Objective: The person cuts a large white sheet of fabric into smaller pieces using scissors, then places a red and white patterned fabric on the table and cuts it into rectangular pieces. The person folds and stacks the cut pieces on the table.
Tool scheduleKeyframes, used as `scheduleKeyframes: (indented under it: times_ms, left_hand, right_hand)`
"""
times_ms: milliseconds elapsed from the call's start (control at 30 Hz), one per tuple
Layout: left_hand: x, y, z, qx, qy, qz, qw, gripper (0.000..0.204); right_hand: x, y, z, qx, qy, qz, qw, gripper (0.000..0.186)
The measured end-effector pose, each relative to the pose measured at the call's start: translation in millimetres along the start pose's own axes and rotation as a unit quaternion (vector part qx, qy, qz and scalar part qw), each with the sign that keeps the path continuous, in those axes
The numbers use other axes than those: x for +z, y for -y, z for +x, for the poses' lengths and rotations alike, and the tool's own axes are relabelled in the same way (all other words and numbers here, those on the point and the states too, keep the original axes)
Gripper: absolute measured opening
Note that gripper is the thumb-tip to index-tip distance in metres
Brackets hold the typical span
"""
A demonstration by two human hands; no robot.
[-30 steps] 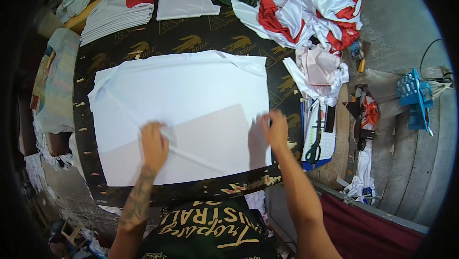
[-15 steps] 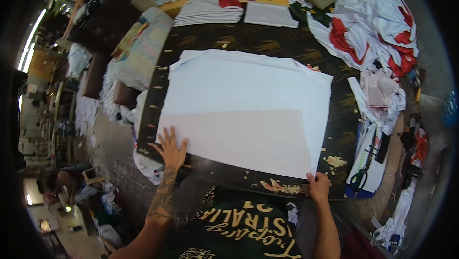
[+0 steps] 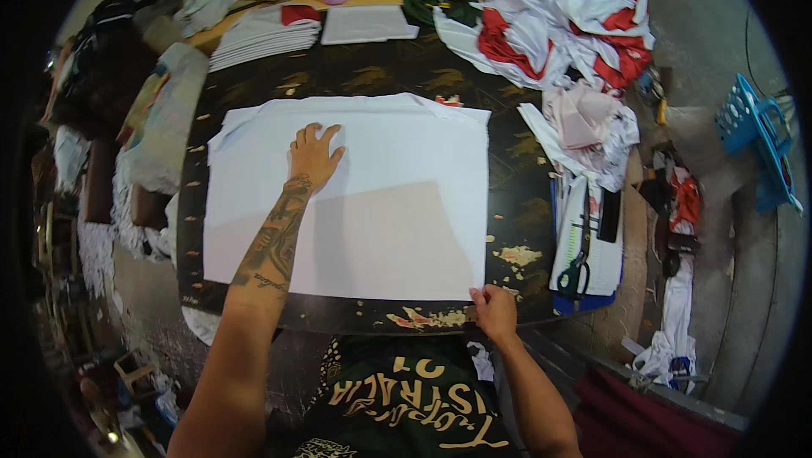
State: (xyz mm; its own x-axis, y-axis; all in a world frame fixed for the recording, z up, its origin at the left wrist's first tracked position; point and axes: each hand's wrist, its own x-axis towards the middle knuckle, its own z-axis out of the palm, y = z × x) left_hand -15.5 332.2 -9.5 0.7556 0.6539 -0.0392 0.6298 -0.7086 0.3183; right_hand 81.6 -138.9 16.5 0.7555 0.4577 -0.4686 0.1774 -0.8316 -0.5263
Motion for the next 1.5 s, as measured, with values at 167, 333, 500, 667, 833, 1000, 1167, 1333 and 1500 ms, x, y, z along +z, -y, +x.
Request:
scheduleKeyframes:
  times_ms: [167,333,500,667,833,1000,1167,1333,1500]
  left_hand:
    - [16,-40,0,0.095,-0.149,-0.082,0.981,0.061]
    - [-32,79,-91,-0.143,-0.220,0.068,0.962,0.055]
    - [-44,209,-98,-0.085,-0.158,0.071,0.981,0.037]
    - [-52,228,-68,-0.052,-0.153,0.067,0.985,0.039]
    - [-98,160,7,-0.100,-0.215,-0.034,0.971,0.030]
    - [-179,15,-6,0.116,0.083,-0.550,0.823,0.039]
    - [-262,-142,-46,0.162,0.135,-0.872,0.442,0.048]
    - [-228,-207,-20,0.208,-0.102,-0.902,0.363,0.057]
    - [-231,-130,-37,0.385,-0.125,-0.717,0.568,0.043]
  right_hand:
    - [-19,49,15,0.011,-0.064,-0.031,0.997,0.027]
    - [-3,149,102,-0.325,-0.182,-0.108,0.922,0.054]
    - [17,209,200,-0.218,-0.091,-0.259,0.936,0.069]
    - [-5,171,221,-0.129,-0.136,-0.274,0.943,0.069]
    - [-28,164,247,-0.111,-0.186,-0.210,0.953,0.051]
    - [-103,215,343,-0.162,-0.279,-0.088,0.943,0.026]
    - [-170,248,449,-0.174,-0.349,-0.202,0.898,0.035]
    - [-210,239,510,-0.144,-0.299,-0.423,0.843,0.049]
    - [-299,276,467,-0.233,-0.421,-0.401,0.780,0.029]
